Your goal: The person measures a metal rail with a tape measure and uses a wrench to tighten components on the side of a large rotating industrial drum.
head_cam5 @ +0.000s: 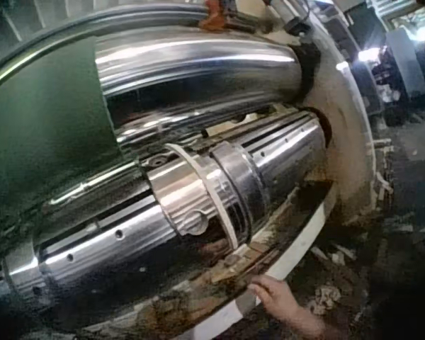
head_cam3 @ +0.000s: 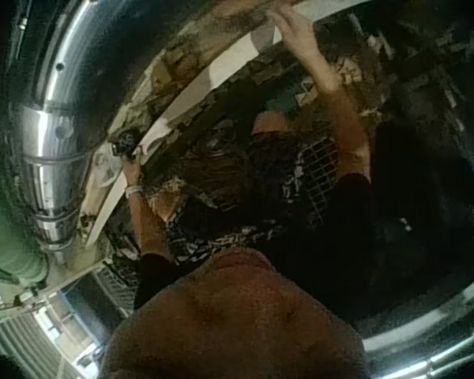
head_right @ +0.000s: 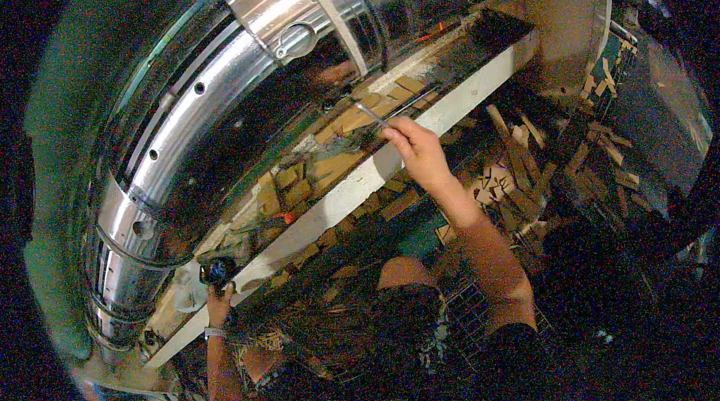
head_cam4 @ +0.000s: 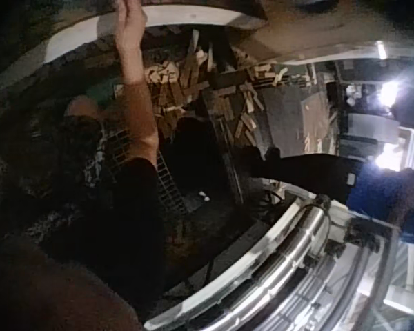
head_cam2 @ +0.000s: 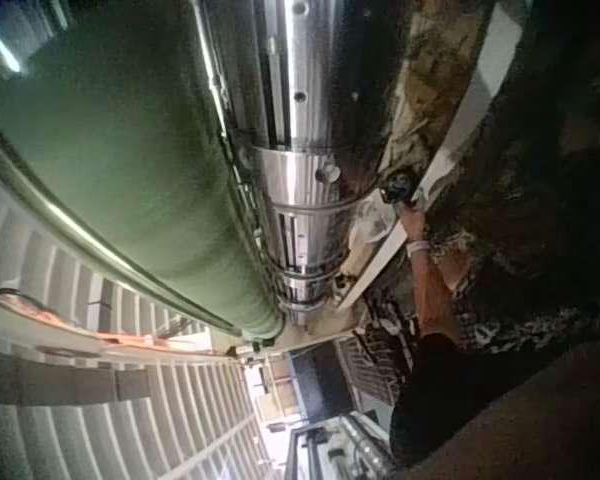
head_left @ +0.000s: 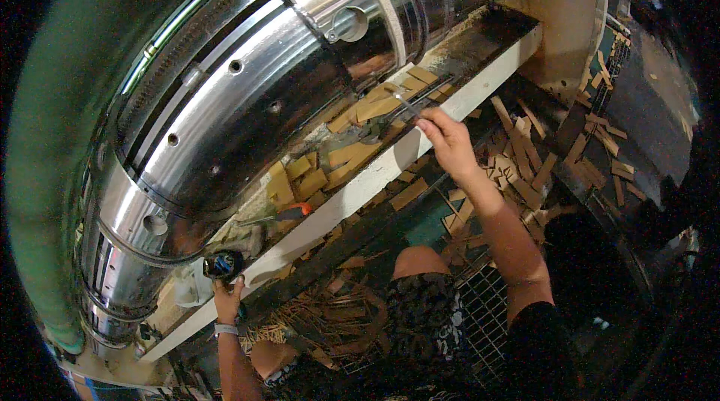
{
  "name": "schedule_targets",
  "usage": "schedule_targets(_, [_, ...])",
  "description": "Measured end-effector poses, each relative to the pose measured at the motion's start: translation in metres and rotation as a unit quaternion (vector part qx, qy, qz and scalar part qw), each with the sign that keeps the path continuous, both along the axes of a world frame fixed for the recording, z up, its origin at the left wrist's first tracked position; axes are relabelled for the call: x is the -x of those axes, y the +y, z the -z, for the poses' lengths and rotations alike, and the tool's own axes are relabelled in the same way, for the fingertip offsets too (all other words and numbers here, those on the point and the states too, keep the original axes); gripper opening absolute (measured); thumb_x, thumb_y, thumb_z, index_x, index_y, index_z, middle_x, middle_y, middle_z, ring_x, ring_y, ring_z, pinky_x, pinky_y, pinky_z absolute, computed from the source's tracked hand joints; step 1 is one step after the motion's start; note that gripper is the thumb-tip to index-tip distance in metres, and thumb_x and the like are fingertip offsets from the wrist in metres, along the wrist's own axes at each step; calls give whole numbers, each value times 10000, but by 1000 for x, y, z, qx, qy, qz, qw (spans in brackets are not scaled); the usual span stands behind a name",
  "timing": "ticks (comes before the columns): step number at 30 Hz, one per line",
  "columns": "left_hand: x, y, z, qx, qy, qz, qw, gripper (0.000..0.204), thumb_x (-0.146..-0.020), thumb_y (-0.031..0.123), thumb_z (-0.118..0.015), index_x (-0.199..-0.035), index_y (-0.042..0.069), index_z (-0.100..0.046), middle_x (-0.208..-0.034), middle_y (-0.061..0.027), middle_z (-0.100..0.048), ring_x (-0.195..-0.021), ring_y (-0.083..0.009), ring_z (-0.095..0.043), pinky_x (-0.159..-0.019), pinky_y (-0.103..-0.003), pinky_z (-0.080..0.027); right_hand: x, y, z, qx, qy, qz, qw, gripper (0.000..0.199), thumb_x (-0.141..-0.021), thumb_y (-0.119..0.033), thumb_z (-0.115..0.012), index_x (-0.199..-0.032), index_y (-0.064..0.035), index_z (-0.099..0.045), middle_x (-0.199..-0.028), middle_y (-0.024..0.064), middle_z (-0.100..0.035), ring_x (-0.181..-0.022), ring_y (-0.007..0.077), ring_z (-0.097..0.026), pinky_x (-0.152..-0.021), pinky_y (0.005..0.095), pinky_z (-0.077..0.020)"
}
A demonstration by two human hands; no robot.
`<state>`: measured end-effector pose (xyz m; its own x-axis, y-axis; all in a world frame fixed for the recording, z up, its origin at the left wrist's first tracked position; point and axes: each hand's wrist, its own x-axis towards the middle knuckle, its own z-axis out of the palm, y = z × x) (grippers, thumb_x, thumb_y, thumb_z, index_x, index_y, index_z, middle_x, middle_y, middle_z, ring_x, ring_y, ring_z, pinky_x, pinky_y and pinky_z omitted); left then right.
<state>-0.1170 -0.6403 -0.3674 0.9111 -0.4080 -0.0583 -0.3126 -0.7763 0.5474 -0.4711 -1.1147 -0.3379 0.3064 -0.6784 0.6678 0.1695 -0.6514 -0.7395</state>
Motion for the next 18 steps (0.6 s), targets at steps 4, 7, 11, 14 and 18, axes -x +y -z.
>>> schedule_targets(4, [-7, 5, 8, 21, -34, -44, 998, 791, -735, 533, -610, -1201, -70, -398, -1213, -276, -409, -1119, -375, -429, -901, -430, -372, -12, -19, 3, -1, 18, 10, 1000, 167, -863, -188, -532, -844, -24, -555, -695, 125, -535, -616, 260, -525, -566, 312, -418])
schedule_targets(7, [-7, 5, 8, 9, -65, -14, 998, 887, -732, 573, -580, -1248, -106, -335, -1277, -298, -342, -1166, -382, -389, -943, -428, -340, -13, -26, -4, 17, 0, -5, 1000, 188, -869, -202, -521, -807, -25, -539, -659, 135, -515, -583, 268, -504, -543, 323, -408])
schedule_targets(11, [-6, 4, 7, -16, -24, -45, 999, 959, -711, 595, -587, -1254, -141, -298, -1333, -309, -254, -1216, -394, -325, -978, -422, -308, -5, -33, -21, 80, 98, 17, 992, 205, -858, -218, -532, -781, -29, -526, -674, 157, -514, -608, 336, -520, -537, 372, -407])
schedule_targets(14, [-2, -4, 9, -29, -64, -44, 997, 983, -698, 611, -590, -1269, -129, -287, -1354, -305, -217, -1243, -397, -284, -995, -412, -294, 9, -49, -33, 154, 140, 32, 978, 213, -849, -229, -543, -760, -37, -516, -662, 164, -518, -605, 352, -524, -517, 405, -401])
schedule_targets(18, [-33, 24, 31, -1, -39, -14, 999, 1016, -678, 632, -595, -1283, -118, -272, -1367, -301, -193, -1270, -394, -232, -1006, -423, -283, 11, -68, -48, 225, 189, 47, 955, 269, -851, -305, -522, -742, -60, -543, -627, 141, -534, -604, 346, -538, -528, 420, -420])
